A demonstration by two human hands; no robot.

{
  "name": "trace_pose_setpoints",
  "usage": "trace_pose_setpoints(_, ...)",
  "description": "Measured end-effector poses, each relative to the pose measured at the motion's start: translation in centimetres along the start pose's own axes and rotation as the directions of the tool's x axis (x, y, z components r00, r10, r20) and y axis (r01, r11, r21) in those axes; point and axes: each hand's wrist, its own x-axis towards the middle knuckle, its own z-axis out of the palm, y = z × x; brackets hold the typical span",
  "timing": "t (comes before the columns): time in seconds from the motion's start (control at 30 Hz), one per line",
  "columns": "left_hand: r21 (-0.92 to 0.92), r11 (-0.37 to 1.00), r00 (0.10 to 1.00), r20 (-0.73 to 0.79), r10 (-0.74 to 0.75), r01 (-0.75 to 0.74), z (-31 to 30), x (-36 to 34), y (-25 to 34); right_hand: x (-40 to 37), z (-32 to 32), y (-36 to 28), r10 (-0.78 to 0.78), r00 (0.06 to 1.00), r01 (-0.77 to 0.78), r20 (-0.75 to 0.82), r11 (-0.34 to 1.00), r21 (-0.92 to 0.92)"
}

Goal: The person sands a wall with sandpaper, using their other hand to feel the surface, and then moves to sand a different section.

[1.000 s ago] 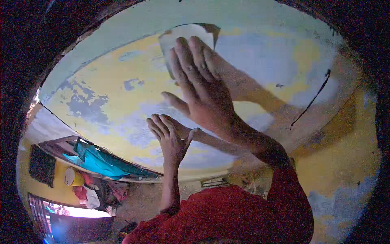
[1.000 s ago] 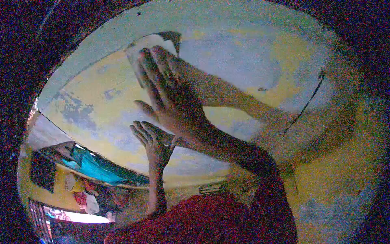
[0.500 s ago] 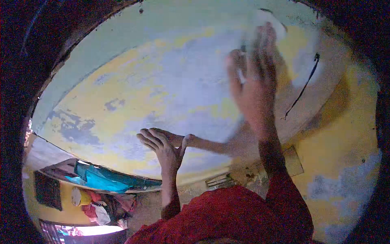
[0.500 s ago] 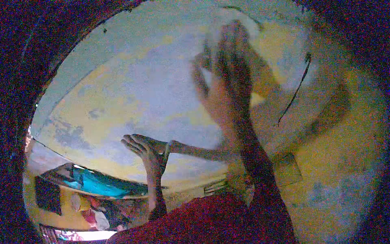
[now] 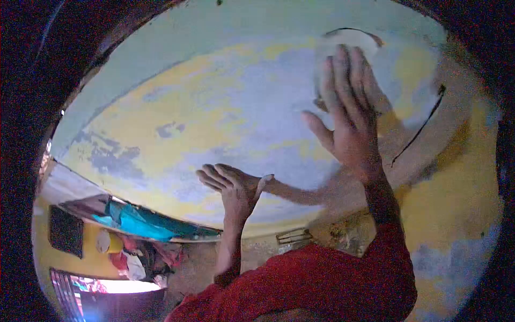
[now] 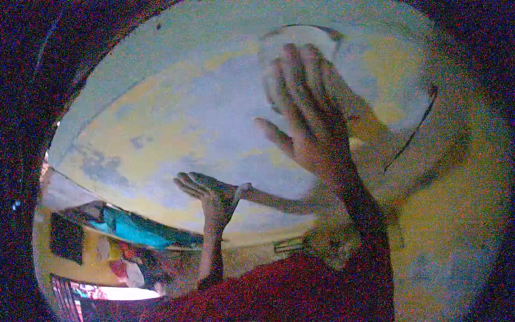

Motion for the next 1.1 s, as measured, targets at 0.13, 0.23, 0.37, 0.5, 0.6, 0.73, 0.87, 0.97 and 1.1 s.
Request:
trace_pose_setpoints(0.13,-0.006,1.000,1.000,-0.006,-0.003,0.003,-0.1,0.2,0.6,2.1,0.6,-1.3,-0.260,0.959,0.250,0.109,0.963,0.099)
trace_pose_setpoints(0.23,-0.005,1.000,1.000,-0.008,-0.014,0.014,0.4,0.2,0.6,3.7,1.2,-2.4,-0.255,0.967,0.254,-0.001,0.963,0.084)
trace_pose_setpoints(0.37,0.005,0.999,0.999,-0.028,-0.036,0.036,-0.4,0.2,1.0,3.9,1.5,-4.6,-0.427,0.900,0.403,0.089,0.892,0.207)
trace_pose_setpoints(0.5,-0.002,1.000,0.997,-0.067,-0.026,0.026,0.0,0.3,0.7,5.3,2.0,-4.6,-0.350,0.936,0.350,-0.019,0.927,0.133)
trace_pose_setpoints(0.6,0.013,0.999,0.998,-0.063,-0.031,0.032,0.1,0.4,0.5,4.7,2.1,-5.0,-0.487,0.867,0.456,0.101,0.859,0.233)
trace_pose_setpoints(0.73,0.037,0.999,0.999,-0.037,-0.034,0.035,0.5,0.1,0.1,5.5,2.1,-4.8,-0.381,0.924,0.377,-0.006,0.911,0.164)
trace_pose_setpoints(0.87,0.011,0.996,0.996,0.025,-0.090,0.090,-0.5,0.3,0.7,4.8,2.5,-5.0,-0.480,0.876,0.457,0.039,0.854,0.249)
trace_pose_setpoints(0.97,0.032,0.997,0.997,0.031,-0.072,0.071,-0.7,0.3,0.6,5.6,1.8,-4.5,-0.401,0.916,0.390,0.007,0.894,0.220)
trace_pose_setpoints(1.1,0.017,0.999,0.999,-0.037,-0.035,0.035,-1.0,0.5,0.7,5.0,2.5,-4.4,-0.502,0.862,0.458,0.068,0.830,0.319)
